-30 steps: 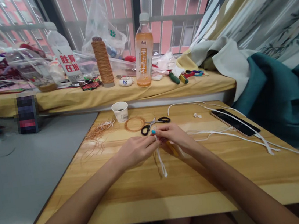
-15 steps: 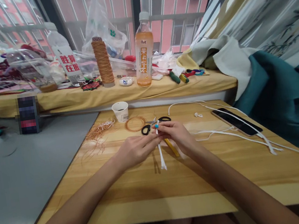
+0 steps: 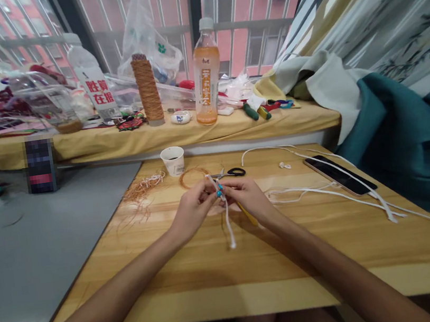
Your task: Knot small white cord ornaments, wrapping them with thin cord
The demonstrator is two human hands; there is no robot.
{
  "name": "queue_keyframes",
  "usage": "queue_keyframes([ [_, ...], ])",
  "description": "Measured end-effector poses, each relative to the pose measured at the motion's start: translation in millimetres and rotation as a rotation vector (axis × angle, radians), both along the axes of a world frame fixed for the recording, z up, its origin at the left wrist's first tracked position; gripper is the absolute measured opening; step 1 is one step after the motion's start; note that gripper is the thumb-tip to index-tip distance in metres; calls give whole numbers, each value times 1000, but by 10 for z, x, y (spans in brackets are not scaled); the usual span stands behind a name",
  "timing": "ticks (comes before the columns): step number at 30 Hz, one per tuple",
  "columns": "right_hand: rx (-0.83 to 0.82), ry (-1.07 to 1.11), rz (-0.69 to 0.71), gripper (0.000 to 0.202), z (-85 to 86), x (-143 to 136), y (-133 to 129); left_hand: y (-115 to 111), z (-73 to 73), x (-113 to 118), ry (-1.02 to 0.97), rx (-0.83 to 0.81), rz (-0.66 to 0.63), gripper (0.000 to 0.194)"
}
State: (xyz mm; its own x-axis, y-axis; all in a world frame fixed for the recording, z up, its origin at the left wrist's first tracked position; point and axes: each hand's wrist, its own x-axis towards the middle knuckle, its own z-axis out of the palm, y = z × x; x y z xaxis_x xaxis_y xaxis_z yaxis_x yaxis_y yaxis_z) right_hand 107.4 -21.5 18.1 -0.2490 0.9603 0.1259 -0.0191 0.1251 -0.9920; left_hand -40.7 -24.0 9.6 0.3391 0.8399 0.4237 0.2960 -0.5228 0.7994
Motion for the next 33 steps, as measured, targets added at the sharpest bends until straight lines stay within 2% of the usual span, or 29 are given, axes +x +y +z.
queue_keyframes([
  [4, -19, 9, 97, 28, 18, 6, 4, 30, -21, -9, -17, 60, 88, 12],
  [9, 7, -54, 217, 26, 55, -5, -22, 36, -2, -22, -43, -29, 125, 12],
  [15, 72, -173, 132, 25, -2, -5, -29, 33, 2, -3, -180, -107, 72, 15],
  [18, 45, -174, 90, 24, -10, -13, -35, 47, -1, -6, -227, -149, 73, 26],
  [21, 6, -157, 78, 24, -6, -28, -44, 71, -1, -26, -199, -182, 96, 25],
  [33, -106, -43, 187, 38, 0, -4, 5, 91, 34, -59, -267, -249, 135, 28],
])
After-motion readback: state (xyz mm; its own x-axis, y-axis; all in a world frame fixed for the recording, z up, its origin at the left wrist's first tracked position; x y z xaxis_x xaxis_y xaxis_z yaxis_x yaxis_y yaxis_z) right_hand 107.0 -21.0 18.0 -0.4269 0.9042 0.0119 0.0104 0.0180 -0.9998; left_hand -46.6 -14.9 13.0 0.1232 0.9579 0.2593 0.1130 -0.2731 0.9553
